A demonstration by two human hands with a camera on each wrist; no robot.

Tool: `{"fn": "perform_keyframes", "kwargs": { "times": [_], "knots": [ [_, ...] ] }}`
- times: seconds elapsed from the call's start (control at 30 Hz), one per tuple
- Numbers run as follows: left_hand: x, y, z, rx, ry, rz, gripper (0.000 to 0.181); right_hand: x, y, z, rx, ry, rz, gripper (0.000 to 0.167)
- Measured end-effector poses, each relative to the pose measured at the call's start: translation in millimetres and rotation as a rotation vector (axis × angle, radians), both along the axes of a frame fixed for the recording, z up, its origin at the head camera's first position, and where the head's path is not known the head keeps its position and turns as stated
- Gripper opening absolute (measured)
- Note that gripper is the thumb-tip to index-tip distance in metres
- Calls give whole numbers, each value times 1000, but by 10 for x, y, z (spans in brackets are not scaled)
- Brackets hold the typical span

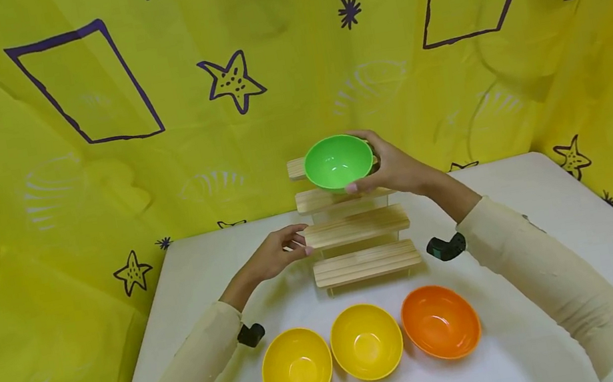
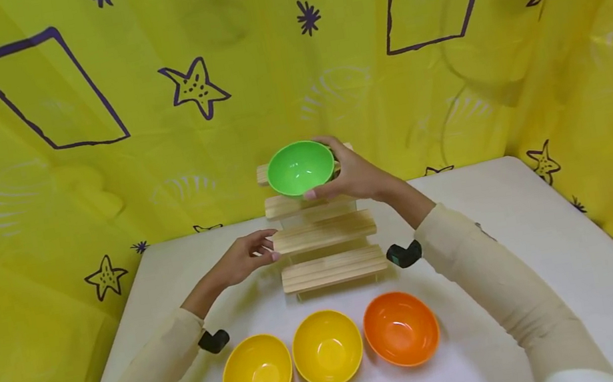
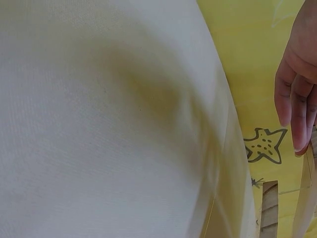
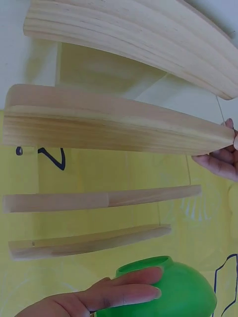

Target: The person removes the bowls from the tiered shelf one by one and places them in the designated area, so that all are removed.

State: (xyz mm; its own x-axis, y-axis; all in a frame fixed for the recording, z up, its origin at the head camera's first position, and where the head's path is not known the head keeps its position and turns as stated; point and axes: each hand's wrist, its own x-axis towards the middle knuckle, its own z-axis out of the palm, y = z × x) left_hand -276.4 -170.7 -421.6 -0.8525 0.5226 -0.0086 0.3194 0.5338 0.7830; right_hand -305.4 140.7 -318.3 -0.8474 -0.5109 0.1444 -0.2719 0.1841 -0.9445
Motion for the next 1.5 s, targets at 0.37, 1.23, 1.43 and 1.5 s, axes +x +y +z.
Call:
{"fn": "perform_keyframes", "kwargs": {
  "times": [0.37, 1.23, 1.43, 1.5],
  "knots": [
    [3, 1, 3, -6, -2, 4, 60, 74, 125, -11, 21, 13, -23, 99],
    [12, 12, 11, -9, -9, 5, 60, 311, 438, -110, 74, 45, 6, 104],
    [9, -2, 7, -9, -2, -4, 61, 404, 517, -176, 81, 34, -3, 104],
    [7, -10, 5, -7, -2, -7, 61, 427, 545, -201, 68, 31, 3, 103]
  ]
}}
